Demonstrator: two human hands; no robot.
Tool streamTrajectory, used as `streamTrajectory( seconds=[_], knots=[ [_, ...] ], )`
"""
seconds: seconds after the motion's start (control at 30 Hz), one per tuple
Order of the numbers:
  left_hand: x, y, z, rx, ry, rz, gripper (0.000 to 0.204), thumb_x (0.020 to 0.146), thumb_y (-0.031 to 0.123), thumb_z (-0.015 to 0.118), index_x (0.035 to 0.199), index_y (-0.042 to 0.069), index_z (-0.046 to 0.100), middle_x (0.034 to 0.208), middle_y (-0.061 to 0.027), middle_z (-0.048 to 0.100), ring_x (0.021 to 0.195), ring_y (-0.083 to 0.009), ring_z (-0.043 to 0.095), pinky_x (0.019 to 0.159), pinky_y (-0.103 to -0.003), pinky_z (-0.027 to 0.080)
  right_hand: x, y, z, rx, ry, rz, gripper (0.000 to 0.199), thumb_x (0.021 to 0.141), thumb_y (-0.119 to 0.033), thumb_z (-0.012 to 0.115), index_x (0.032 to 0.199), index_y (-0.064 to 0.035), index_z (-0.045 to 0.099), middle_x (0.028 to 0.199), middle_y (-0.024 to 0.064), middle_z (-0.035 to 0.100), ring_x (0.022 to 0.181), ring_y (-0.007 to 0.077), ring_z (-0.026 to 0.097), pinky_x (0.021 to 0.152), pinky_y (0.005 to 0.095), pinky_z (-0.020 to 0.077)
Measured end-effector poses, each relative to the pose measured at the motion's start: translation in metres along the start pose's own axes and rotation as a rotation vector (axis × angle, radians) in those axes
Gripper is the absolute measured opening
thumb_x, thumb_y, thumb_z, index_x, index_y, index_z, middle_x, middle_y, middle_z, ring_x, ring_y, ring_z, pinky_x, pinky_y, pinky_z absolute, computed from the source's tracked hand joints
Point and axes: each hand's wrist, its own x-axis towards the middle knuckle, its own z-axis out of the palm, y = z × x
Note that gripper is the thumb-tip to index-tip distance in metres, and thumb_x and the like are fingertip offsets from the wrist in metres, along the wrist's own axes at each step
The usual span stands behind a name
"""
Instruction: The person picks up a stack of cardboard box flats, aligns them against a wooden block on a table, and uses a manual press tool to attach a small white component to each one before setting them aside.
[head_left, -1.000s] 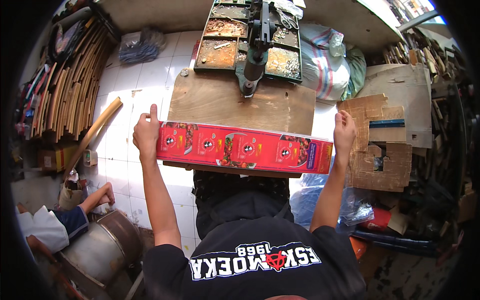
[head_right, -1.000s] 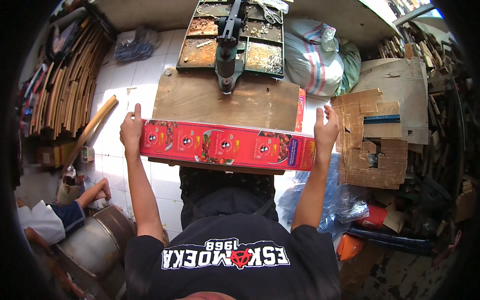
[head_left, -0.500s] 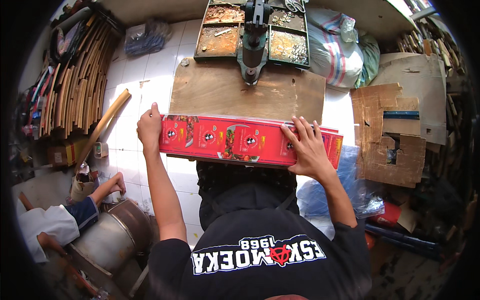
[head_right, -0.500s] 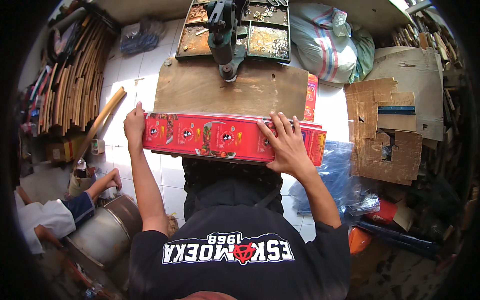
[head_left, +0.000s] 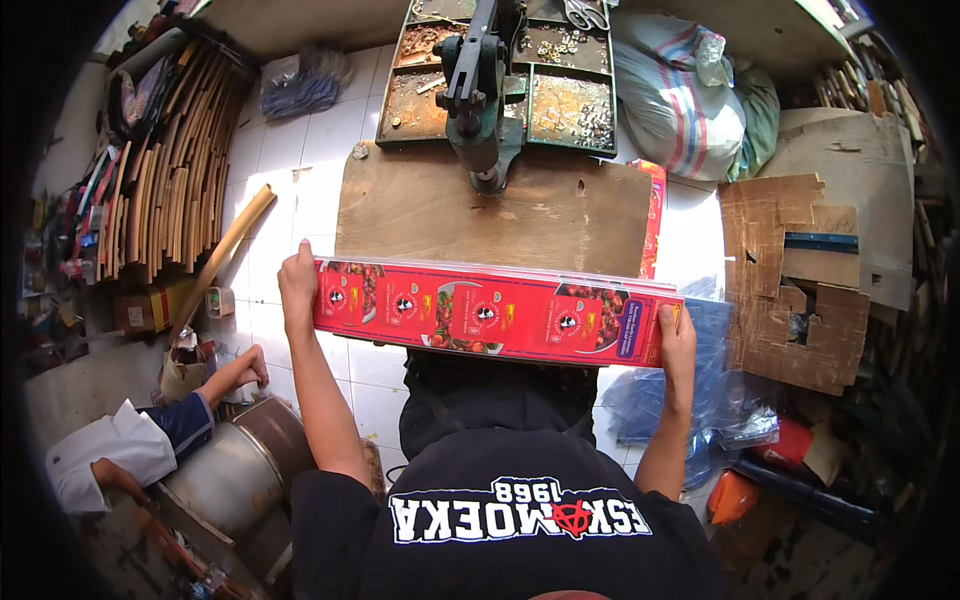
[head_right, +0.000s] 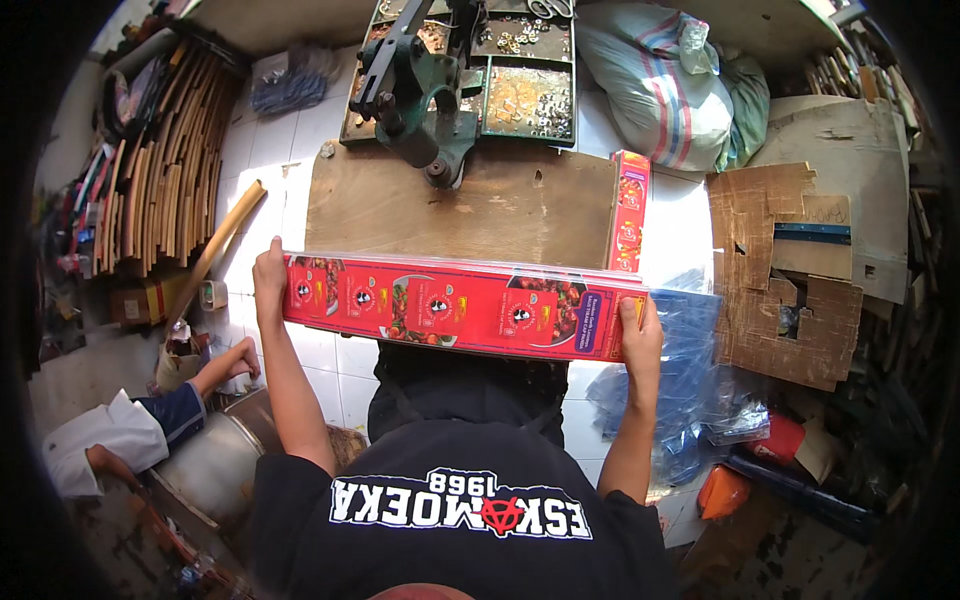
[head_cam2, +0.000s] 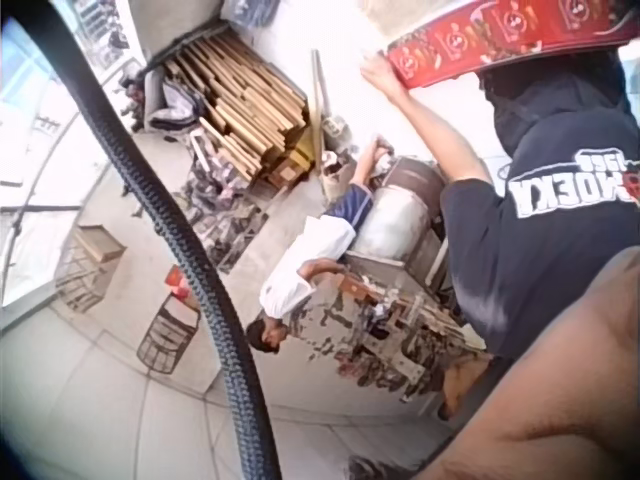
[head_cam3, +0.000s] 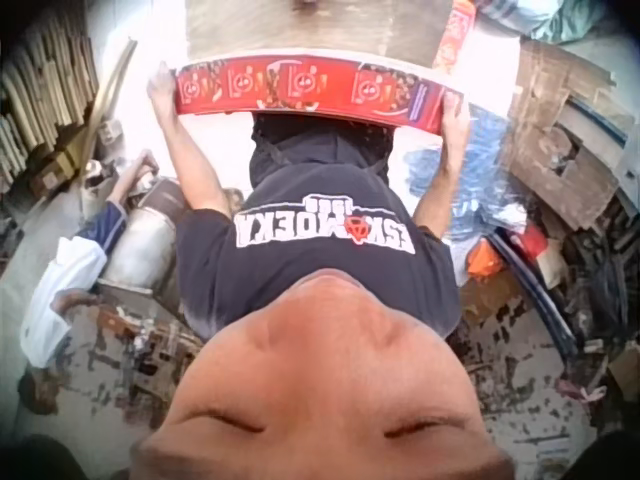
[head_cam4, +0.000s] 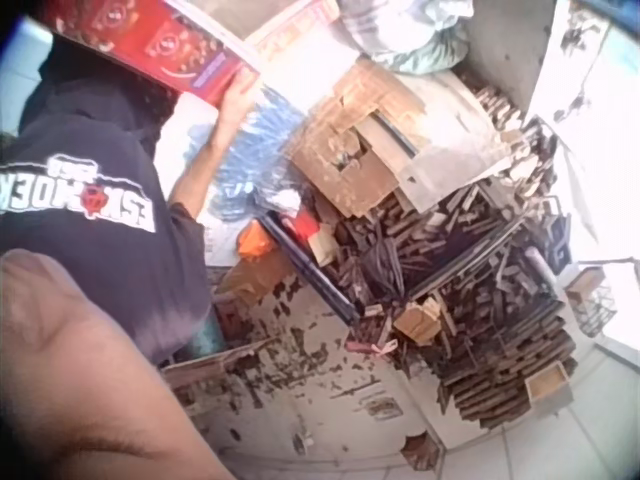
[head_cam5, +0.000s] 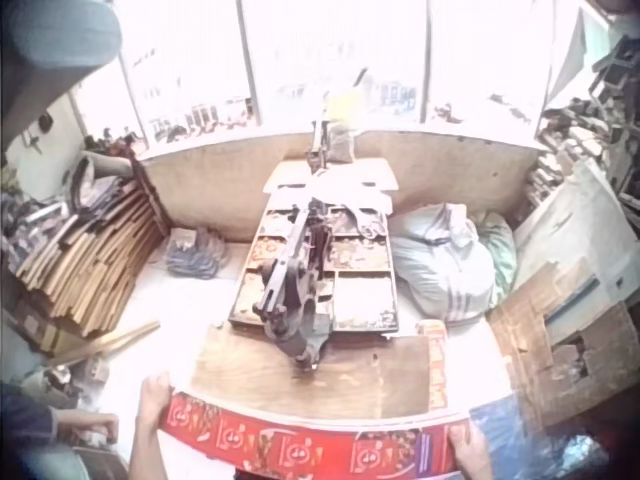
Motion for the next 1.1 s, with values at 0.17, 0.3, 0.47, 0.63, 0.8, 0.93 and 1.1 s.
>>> streamTrajectory(
  seconds=[0.17, 0.3, 0.47, 0.63, 0.8, 0.93, 1.1],
  knots=[
    [0.000, -0.002, -0.001, -0.033, -0.032, 0.020, 0.068, 0.095, 0.047, 0.038, 0.080, -0.014, 0.061, 0.080, -0.0333, 0.063, 0.079, -0.0443, 0.062, 0.084, -0.049, 0.044, 0.005, 0.003, 0.002, 0.120, 0.011, -0.010, 0.043, 0.099, -0.036, 0.058, 0.118, 0.0035, 0.060, 0.106, 0.0087, 0.067, 0.096, 0.0124, 0.060, 0.087, 0.0292, 0.0478],
    [0.003, 0.017, -0.016, -0.029, -0.057, 0.059, 0.069, 0.095, 0.048, 0.037, 0.082, -0.013, 0.064, 0.082, -0.0335, 0.064, 0.083, -0.0453, 0.063, 0.086, -0.048, 0.045, 0.010, -0.011, 0.001, 0.194, -0.016, -0.008, 0.042, 0.099, -0.035, 0.058, 0.118, 0.0021, 0.060, 0.105, 0.0071, 0.067, 0.094, 0.0114, 0.060, 0.085, 0.0280, 0.0482],
    [0.046, 0.025, -0.024, 0.047, -0.034, 0.091, 0.071, 0.096, 0.051, 0.035, 0.090, -0.011, 0.069, 0.089, -0.0345, 0.066, 0.094, -0.0480, 0.064, 0.091, -0.047, 0.045, 0.035, -0.040, 0.029, 0.220, -0.031, 0.028, 0.039, 0.101, -0.036, 0.054, 0.113, 0.0009, 0.061, 0.099, 0.0046, 0.067, 0.086, 0.0070, 0.059, 0.080, 0.0254, 0.0492],
    [0.052, 0.026, -0.018, 0.079, -0.041, 0.029, 0.072, 0.095, 0.056, 0.035, 0.091, -0.006, 0.072, 0.092, -0.0309, 0.068, 0.096, -0.0448, 0.064, 0.092, -0.046, 0.046, 0.037, -0.040, 0.034, 0.167, -0.017, 0.100, 0.038, 0.101, -0.035, 0.053, 0.114, -0.0003, 0.062, 0.099, 0.0037, 0.067, 0.087, 0.0078, 0.060, 0.079, 0.0246, 0.0487],
    [0.042, 0.031, -0.029, -0.130, -0.046, 0.024, 0.071, 0.093, 0.061, 0.041, 0.102, -0.002, 0.070, 0.096, -0.0267, 0.068, 0.098, -0.0398, 0.065, 0.091, -0.044, 0.047, 0.033, -0.044, 0.032, 0.072, 0.016, 0.085, 0.039, 0.101, -0.036, 0.053, 0.114, -0.0008, 0.062, 0.102, 0.0040, 0.068, 0.089, 0.0085, 0.060, 0.081, 0.0258, 0.0479],
    [0.033, 0.012, -0.040, -0.303, -0.006, 0.153, 0.062, 0.092, 0.052, 0.055, 0.117, -0.004, 0.064, 0.108, -0.0244, 0.068, 0.104, -0.0341, 0.066, 0.090, -0.041, 0.050, 0.033, -0.037, 0.027, -0.019, 0.078, 0.027, 0.043, 0.100, -0.035, 0.055, 0.120, 0.0025, 0.061, 0.107, 0.0072, 0.067, 0.095, 0.0114, 0.060, 0.085, 0.0269, 0.0477],
    [0.014, -0.007, -0.041, -0.289, 0.031, 0.248, 0.052, 0.091, 0.038, 0.066, 0.121, -0.004, 0.061, 0.112, -0.0215, 0.067, 0.106, -0.0306, 0.066, 0.089, -0.039, 0.052, 0.026, -0.037, 0.030, -0.096, 0.267, -0.106, 0.048, 0.099, -0.031, 0.059, 0.129, 0.0063, 0.056, 0.113, 0.0114, 0.066, 0.101, 0.0146, 0.061, 0.089, 0.0287, 0.0477]
  ],
)
